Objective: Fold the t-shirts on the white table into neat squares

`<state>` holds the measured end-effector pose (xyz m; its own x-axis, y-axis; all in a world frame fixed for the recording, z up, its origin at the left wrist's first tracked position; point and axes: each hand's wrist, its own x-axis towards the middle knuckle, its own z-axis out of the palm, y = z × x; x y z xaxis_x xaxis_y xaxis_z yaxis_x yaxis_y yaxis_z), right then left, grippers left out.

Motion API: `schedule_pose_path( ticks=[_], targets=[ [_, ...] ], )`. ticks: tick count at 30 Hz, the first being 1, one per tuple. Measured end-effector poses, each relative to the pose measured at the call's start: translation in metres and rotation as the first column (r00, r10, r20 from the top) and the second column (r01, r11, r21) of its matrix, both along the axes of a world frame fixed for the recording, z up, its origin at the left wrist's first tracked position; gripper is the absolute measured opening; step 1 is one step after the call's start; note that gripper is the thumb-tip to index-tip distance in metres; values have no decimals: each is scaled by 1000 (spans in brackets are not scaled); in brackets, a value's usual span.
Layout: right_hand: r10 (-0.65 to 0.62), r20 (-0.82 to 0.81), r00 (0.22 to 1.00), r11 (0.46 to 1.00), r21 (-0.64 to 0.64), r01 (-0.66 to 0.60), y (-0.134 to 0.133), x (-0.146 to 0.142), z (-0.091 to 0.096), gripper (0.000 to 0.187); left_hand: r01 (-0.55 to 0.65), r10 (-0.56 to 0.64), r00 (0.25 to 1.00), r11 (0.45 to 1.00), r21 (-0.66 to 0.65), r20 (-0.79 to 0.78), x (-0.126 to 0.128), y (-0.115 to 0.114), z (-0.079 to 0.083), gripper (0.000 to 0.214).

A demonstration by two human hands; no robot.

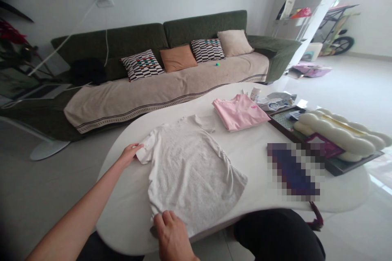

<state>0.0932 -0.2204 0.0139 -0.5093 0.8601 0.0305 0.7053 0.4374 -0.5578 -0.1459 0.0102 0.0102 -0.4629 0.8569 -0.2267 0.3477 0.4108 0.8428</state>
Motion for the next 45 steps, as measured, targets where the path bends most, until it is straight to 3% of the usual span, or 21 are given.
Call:
schedule_pose_path(
  ticks=[4,6,9,11,15,17,20,23,26,29,34,39,45],
  targets=[
    [142,45,989,989,32,-144,1,5,6,71,-114,112,971,993,0,210,-1,-2,1,16],
    [166,101,981,985,30,-169,1,2,6,63,-169,165,947,986,-8,277,-2,-1,0,14],
    [131,127,983,991,9,-133,2,-7,7,29,-209,205,913,978,-29,353,-3,-1,0,11],
    [104,111,988,994,20,-107,4,-12,10,20,-219,217,896,975,-40,387,-3,-1,0,10],
    [11,41,999,999,44,-13,12,-9,19,16,-222,218,882,974,-39,418,-6,0,7,8],
    [-83,-90,992,997,-2,84,16,1,26,22,-211,202,886,977,-24,418,-6,5,16,6],
    [-247,-317,916,969,-111,223,20,23,36,30,-181,157,903,983,24,400,1,22,34,4],
    [-358,-402,843,933,-193,305,24,49,40,29,-117,81,928,990,78,364,23,49,54,4],
    [-433,-393,811,901,-212,379,27,71,35,23,-27,-9,952,993,113,305,59,75,64,8],
    [-476,-368,799,879,-186,438,28,86,23,18,44,-75,973,989,143,217,100,95,57,10],
    [-496,-297,816,868,-202,454,30,100,2,12,122,-132,990,976,179,45,144,110,24,12],
    [-487,-327,810,873,-211,439,30,102,-6,7,181,-171,983,966,186,-67,153,115,0,14],
    [-518,-348,781,855,-174,489,28,105,-12,17,358,-323,929,908,218,-182,156,111,-1,25]
  ],
)
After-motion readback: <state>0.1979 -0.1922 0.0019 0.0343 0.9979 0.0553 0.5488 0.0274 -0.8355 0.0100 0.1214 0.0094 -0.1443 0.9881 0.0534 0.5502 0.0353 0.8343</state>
